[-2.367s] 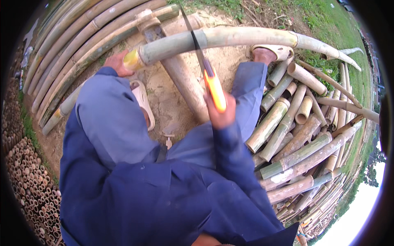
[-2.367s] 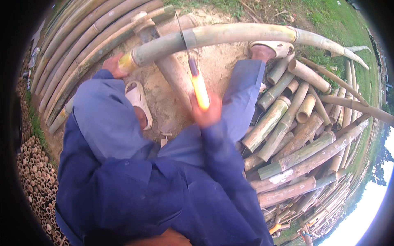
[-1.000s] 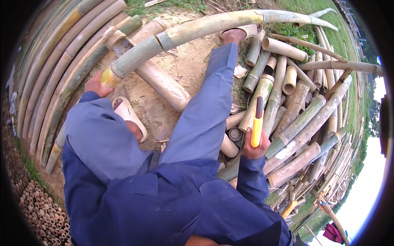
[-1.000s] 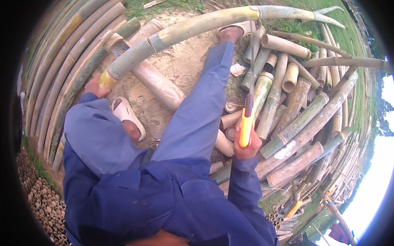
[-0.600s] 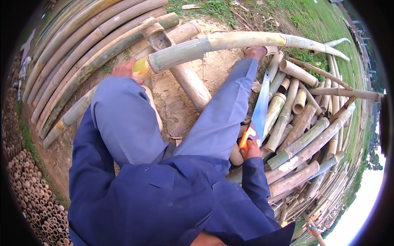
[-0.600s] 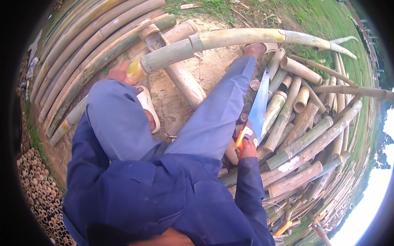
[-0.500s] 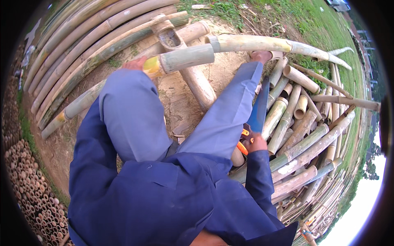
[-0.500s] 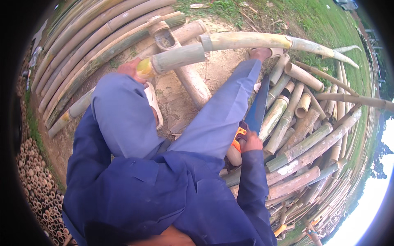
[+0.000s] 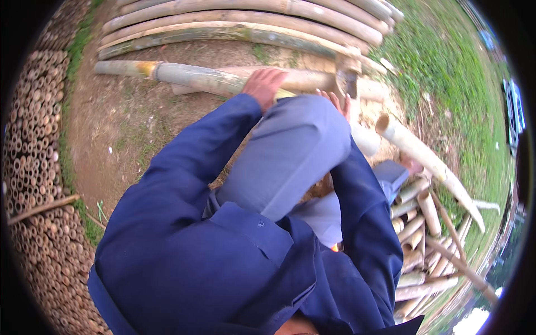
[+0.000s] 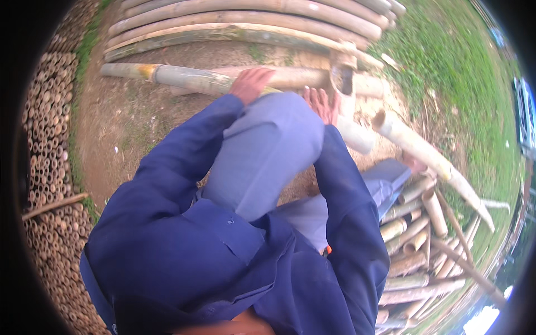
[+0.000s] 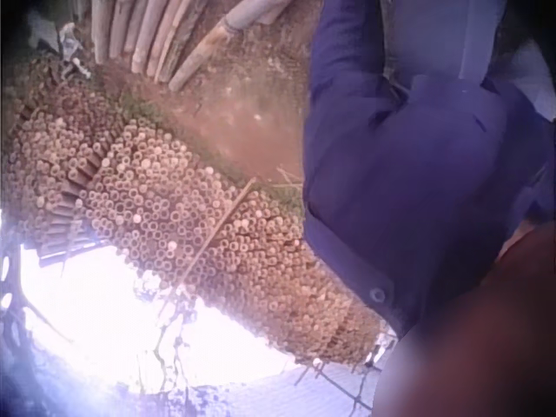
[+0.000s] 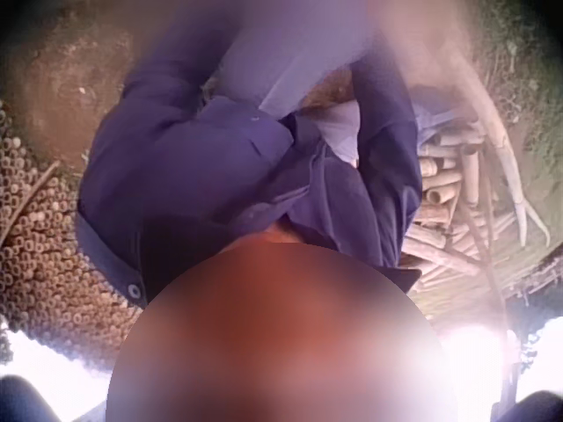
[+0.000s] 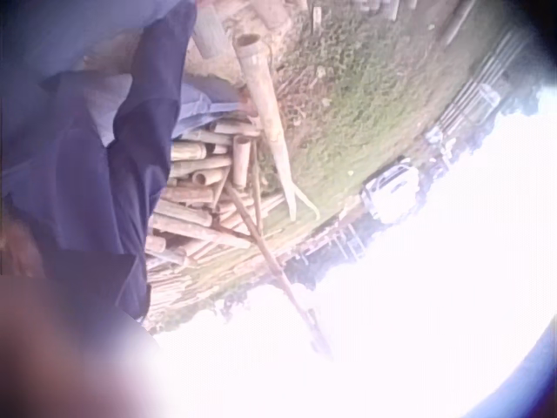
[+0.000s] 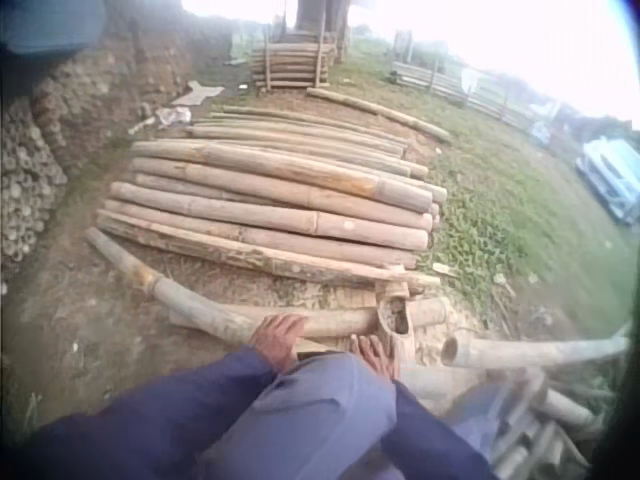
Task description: The person sits on the ground and uses a hand saw to cut bamboo poles into shorter sections. They repeatedly position a pole between their legs, saw through it, and then move the cut pieces aside to continue with the next pole.
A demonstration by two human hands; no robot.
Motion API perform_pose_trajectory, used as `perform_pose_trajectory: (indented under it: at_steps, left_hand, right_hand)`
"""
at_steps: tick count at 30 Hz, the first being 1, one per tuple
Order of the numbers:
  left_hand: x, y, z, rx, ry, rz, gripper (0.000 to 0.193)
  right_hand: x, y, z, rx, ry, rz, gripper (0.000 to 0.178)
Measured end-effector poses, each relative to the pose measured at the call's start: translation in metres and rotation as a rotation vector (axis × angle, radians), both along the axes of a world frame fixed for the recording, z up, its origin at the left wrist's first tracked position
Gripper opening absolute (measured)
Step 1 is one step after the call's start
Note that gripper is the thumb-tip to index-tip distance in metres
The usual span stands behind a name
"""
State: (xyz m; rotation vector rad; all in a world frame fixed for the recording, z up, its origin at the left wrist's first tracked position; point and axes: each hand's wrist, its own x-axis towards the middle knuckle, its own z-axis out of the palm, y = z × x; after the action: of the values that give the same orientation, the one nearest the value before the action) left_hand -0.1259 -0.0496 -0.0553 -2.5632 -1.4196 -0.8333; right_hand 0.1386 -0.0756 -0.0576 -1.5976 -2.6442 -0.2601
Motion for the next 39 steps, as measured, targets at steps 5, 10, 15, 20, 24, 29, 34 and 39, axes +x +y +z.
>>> perform_pose_trajectory:
  at_steps: [5,10,15,20,24,29,34,39]
  left_hand:
    - [-0.141,-0.045,-0.053,-0.055,-1.083,0.862,0.048]
    - [-0.19,-0.033,-0.118,-0.528,-2.284,0.661,0.072]
    - [-0.147,-0.033,-0.08,-0.603,-2.267,0.74,0.091]
    - [-0.119,-0.04,-0.029,-0.723,-2.185,0.749,0.101]
    - [-0.101,-0.023,-0.007,-0.684,-2.169,0.647,0.096]
    - [-0.088,0.024,0.02,-0.702,-2.043,0.465,0.103]
    - [-0.086,0.116,0.039,-0.677,-1.896,0.377,0.094]
    - [-0.109,0.238,0.092,-0.708,-1.778,0.225,0.094]
  right_hand:
    - [0.009,0.008,-0.052,0.176,-0.01,0.024,0.055]
    - [0.011,-0.002,-0.046,0.133,0.068,0.036,0.047]
    - [0.018,-0.023,-0.016,-0.017,0.199,0.064,0.04]
    - [0.026,-0.029,0.031,-0.043,0.143,0.03,0.033]
    - [0.034,-0.02,0.074,-0.02,0.056,-0.017,0.05]
    - [0.046,-0.016,0.106,-0.064,0.104,-0.103,0.069]
    - [0.033,0.02,0.145,-0.114,0.096,-0.181,0.066]
    - [-0.007,0.14,0.226,-0.064,-0.011,-0.309,0.058]
